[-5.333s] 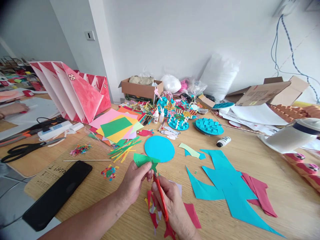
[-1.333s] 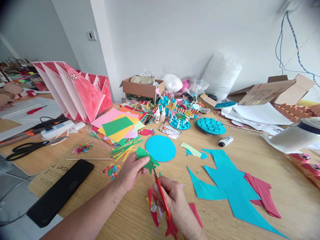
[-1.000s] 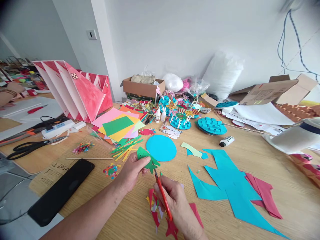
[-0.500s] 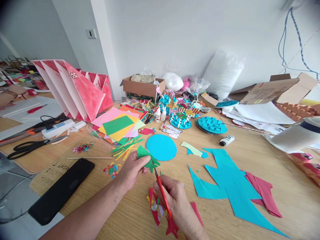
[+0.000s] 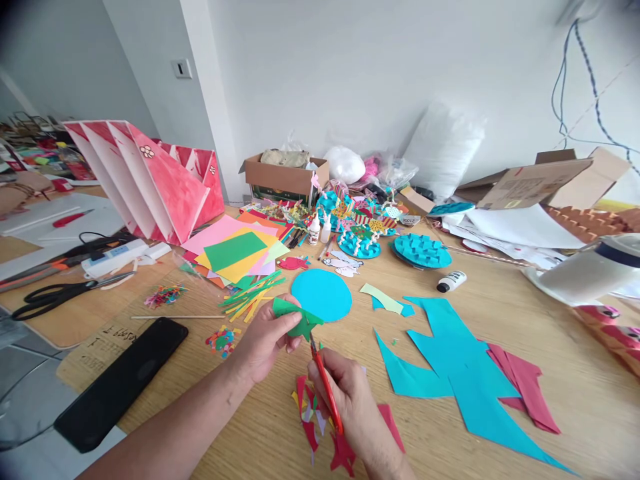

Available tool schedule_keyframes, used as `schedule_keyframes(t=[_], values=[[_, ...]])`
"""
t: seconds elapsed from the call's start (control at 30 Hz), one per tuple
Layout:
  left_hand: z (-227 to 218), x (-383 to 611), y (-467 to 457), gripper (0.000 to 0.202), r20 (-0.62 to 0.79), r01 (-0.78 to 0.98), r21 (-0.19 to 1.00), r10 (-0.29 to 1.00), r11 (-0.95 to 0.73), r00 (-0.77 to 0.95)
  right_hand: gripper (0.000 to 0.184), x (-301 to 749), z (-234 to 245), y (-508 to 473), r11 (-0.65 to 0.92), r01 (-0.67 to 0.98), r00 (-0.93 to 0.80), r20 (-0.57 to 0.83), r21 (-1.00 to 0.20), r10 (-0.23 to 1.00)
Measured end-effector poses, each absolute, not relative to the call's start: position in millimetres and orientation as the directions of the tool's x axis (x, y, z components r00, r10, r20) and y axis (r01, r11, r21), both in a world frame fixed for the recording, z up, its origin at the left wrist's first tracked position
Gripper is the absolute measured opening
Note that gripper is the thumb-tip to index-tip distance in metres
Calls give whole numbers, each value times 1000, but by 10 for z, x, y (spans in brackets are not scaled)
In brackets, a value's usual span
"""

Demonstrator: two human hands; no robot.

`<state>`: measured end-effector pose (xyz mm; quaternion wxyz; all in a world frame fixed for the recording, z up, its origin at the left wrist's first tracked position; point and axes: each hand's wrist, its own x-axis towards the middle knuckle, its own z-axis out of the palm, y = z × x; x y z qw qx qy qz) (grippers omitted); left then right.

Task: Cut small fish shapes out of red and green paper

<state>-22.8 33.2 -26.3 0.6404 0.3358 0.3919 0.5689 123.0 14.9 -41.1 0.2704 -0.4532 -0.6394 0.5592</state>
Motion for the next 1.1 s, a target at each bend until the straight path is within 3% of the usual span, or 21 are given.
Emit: schedule_keyframes(t=[0.53,1.1], values=[[-244,-113,282,18,-116,-448,892,989,64,-91,44,1178,-448,121,-54,161,-459,-123,-985,880],[-284,-55,248,20,-110,-504,862,991,56,-78,44,1152,-498,107,-100,108,-437,-138,-989,889]])
